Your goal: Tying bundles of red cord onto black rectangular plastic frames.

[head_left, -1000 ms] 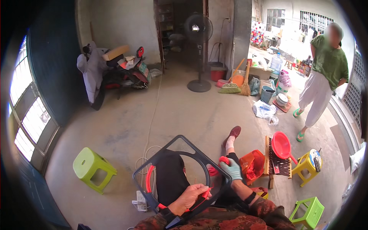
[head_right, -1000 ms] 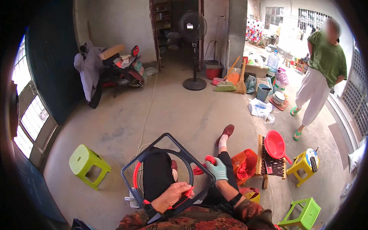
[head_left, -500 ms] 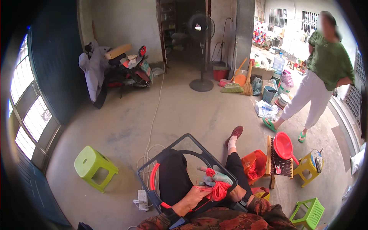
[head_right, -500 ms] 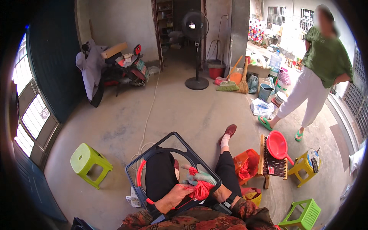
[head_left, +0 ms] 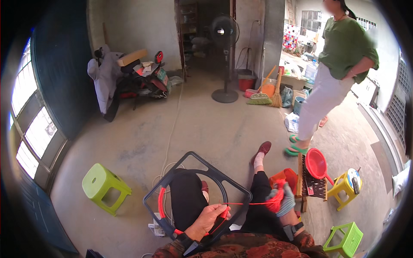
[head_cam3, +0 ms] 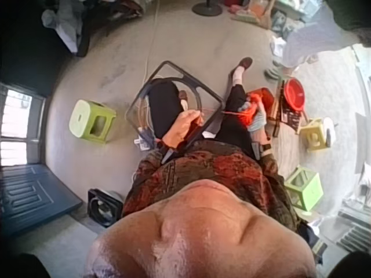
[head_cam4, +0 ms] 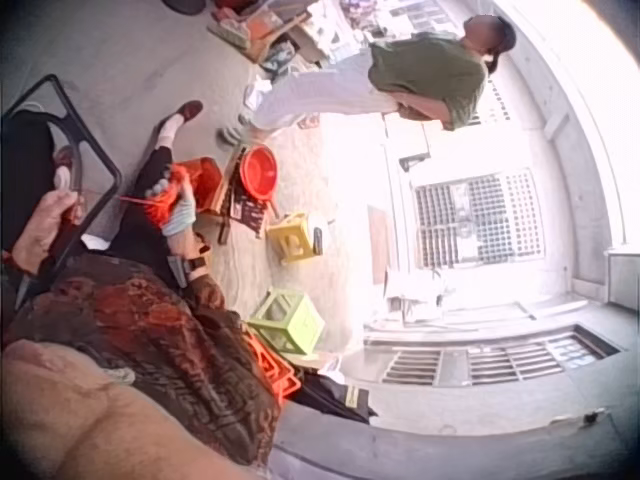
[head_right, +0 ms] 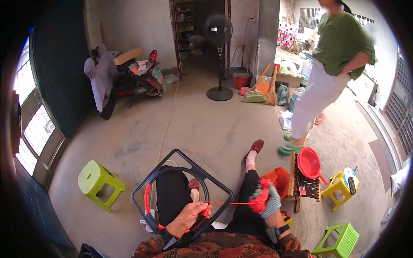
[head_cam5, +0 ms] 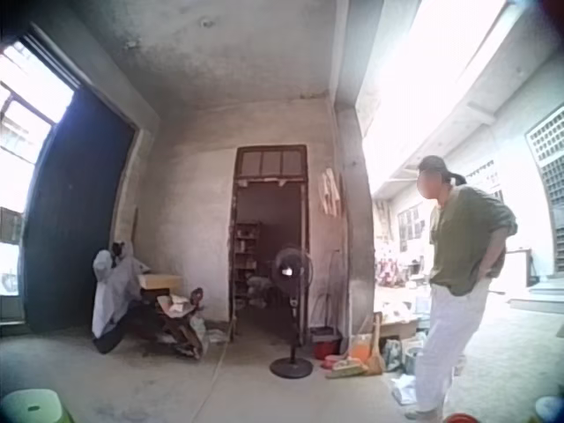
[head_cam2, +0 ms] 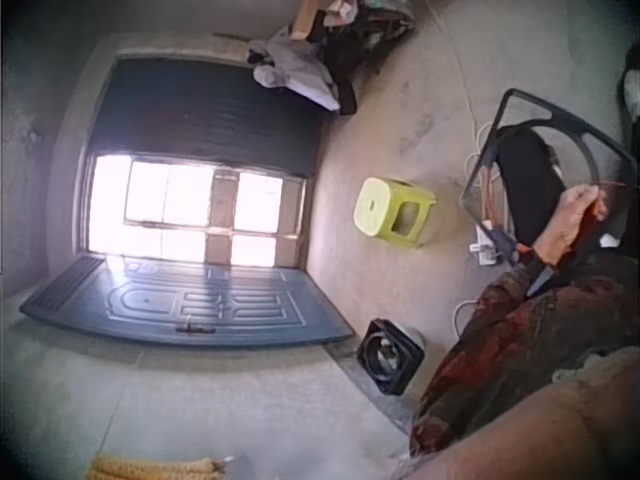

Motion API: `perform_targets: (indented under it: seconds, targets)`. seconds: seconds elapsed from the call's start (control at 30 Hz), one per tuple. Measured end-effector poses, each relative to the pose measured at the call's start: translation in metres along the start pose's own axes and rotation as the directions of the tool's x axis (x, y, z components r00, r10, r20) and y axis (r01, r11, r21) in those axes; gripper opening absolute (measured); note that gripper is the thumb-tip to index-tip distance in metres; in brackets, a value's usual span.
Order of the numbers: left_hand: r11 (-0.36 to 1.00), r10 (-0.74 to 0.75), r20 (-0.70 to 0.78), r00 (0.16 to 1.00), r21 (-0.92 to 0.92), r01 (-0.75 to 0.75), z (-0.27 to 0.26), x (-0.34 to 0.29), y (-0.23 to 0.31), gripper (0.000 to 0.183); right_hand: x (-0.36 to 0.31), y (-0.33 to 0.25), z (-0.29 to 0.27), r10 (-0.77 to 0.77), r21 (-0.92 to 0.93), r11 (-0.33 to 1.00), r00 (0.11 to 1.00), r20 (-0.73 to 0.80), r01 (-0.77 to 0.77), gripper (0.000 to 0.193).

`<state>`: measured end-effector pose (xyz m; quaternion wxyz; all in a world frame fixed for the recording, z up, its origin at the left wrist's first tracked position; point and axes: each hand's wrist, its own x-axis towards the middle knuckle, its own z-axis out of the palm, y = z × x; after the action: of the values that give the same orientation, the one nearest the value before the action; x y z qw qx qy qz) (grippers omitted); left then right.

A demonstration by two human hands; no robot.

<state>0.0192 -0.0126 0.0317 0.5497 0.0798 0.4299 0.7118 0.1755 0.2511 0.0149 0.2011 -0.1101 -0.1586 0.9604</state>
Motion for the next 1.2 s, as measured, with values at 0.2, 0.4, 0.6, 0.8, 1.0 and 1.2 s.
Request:
perform_targets:
  seconds: [0.2,0.4,0.6,0.8,1.0,1.2]
  targets:
    - [0.995,0.013,-0.005,1.000,-0.103,-0.014,0.003,0.002,0.002,0.024,-0.026,-0.038,-0.011,0.110,-0.063,0.993,0.977,0.181,-0.100,0.042]
    - [0.999,0.003,0.005,1.000,-0.051,-0.003,0.002,0.003,0.004,0.022,0.006,-0.011,-0.009,-0.188,-0.845,0.523,0.951,-0.245,-0.115,0.042]
    - [0.997,-0.078,0.091,0.993,-0.006,0.079,0.004,0.008,-0.005,0.023,0.062,0.059,0.020,-0.444,-0.979,0.188,0.896,-0.010,0.082,0.027]
    - [0.989,-0.141,0.217,0.966,-0.011,0.147,0.008,0.013,-0.013,0.027,0.063,0.102,0.041,0.516,-0.349,0.792,0.855,-0.055,-0.500,0.034]
    - [0.999,-0.009,0.063,0.998,-0.044,0.012,0.008,0.016,-0.023,0.025,0.036,0.098,0.057,0.533,-0.144,0.839,0.740,0.410,-0.525,0.067]
    - [0.994,0.048,0.114,0.992,0.096,-0.059,0.004,0.009,-0.014,0.025,0.047,0.085,0.054,0.624,-0.512,0.730,0.747,0.230,-0.452,0.067]
